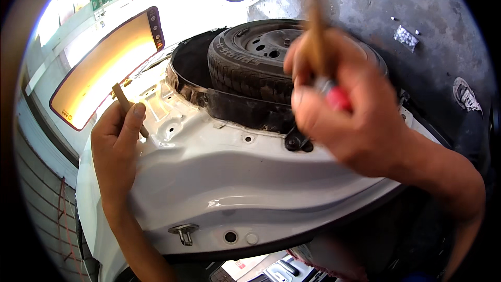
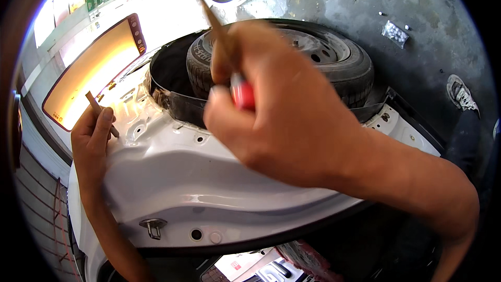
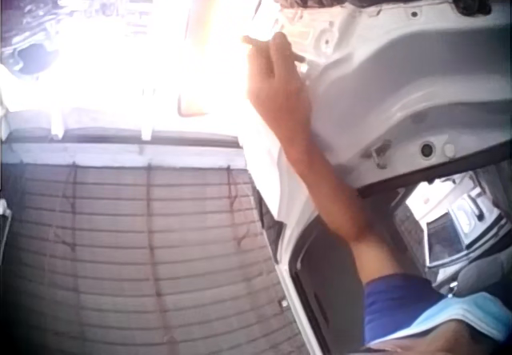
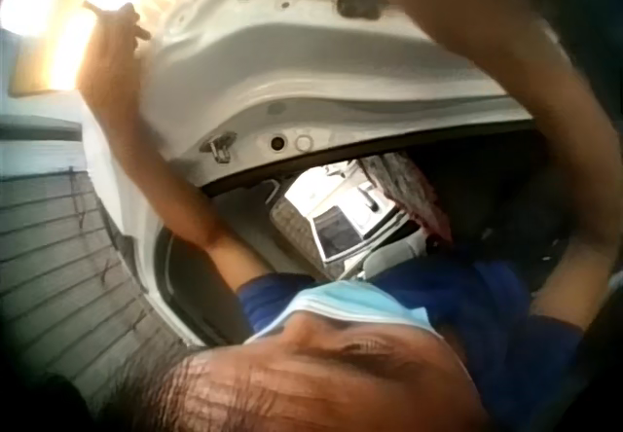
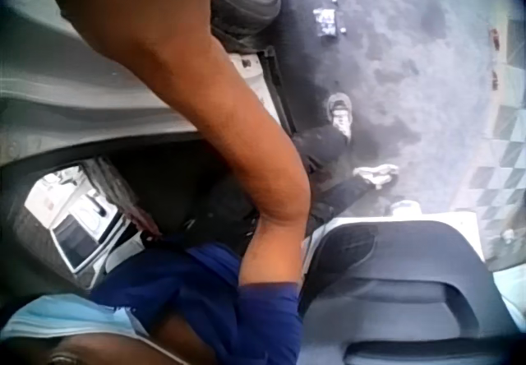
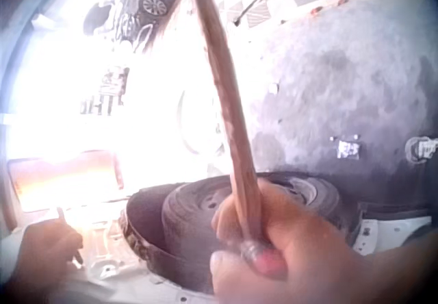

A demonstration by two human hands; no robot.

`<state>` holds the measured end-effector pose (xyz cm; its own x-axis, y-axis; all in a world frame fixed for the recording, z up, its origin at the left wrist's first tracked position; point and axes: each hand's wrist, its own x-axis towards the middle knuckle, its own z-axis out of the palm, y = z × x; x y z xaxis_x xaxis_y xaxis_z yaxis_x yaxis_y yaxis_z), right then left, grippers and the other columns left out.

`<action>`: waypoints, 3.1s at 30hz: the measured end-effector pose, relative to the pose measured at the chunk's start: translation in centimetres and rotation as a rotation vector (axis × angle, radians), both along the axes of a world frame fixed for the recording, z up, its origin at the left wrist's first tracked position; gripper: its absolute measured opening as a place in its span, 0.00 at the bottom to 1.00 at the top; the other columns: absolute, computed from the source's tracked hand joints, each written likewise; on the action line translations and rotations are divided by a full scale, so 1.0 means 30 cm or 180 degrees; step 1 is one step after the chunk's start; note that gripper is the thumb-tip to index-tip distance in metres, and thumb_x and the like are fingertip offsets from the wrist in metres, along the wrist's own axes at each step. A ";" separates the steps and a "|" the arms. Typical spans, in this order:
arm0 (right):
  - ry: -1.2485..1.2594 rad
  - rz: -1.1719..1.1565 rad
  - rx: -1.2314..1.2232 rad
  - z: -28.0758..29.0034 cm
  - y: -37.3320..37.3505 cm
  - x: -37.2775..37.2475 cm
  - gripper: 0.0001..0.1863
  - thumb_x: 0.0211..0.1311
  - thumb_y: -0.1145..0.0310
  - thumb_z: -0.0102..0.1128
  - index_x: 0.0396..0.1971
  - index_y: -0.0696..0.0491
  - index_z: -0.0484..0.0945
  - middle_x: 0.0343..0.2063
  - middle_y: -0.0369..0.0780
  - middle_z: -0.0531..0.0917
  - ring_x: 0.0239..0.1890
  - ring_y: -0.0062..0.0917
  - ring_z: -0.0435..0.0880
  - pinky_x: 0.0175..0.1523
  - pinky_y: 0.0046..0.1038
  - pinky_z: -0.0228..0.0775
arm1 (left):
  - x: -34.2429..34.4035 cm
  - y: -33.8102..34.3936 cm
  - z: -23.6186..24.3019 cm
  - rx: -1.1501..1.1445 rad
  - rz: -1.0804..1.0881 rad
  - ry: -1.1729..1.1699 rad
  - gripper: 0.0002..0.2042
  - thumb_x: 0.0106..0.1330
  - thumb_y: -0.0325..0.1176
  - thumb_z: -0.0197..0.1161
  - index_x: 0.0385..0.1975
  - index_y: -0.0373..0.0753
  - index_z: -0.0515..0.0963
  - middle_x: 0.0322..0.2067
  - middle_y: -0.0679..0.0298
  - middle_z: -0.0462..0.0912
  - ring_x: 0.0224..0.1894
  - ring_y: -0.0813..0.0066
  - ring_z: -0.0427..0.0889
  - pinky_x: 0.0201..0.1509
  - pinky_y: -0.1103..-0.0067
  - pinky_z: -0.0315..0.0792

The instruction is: The person uses a hammer and a small wooden block to smooth out a dent on the white body panel of a car.

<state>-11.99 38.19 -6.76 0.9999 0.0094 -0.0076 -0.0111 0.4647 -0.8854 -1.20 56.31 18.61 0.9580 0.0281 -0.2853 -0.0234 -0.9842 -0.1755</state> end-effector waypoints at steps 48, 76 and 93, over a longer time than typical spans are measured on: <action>-0.0335 -0.0017 -0.0293 -0.007 -0.039 0.012 0.08 0.56 0.77 0.57 0.35 0.56 0.69 0.33 0.37 0.70 0.35 0.22 0.69 0.44 0.26 0.64 | -0.021 -0.044 -0.002 0.0087 -0.0165 0.0061 0.13 0.75 0.38 0.60 0.33 0.33 0.78 0.24 0.71 0.72 0.27 0.85 0.67 0.32 0.82 0.61; 0.0147 -0.0091 -0.0106 0.034 -0.074 0.033 0.07 0.54 0.80 0.54 0.34 0.56 0.69 0.36 0.40 0.72 0.39 0.25 0.73 0.48 0.30 0.67 | -0.031 -0.063 0.016 -0.0273 -0.0161 -0.0108 0.13 0.73 0.36 0.63 0.30 0.32 0.78 0.21 0.71 0.72 0.26 0.86 0.68 0.30 0.83 0.62; 0.0020 0.0064 -0.0007 0.036 -0.070 0.016 0.10 0.54 0.80 0.52 0.37 0.56 0.68 0.38 0.41 0.71 0.43 0.24 0.71 0.55 0.29 0.66 | -0.016 -0.041 0.057 -0.0627 0.0106 -0.0319 0.12 0.70 0.35 0.65 0.29 0.32 0.80 0.21 0.69 0.77 0.23 0.87 0.70 0.27 0.85 0.61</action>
<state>-11.51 36.08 -5.67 0.9995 0.0295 -0.0139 -0.0260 0.4623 -0.8863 -1.68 55.08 20.32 0.9813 0.0133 -0.1918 0.0176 -0.9996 0.0204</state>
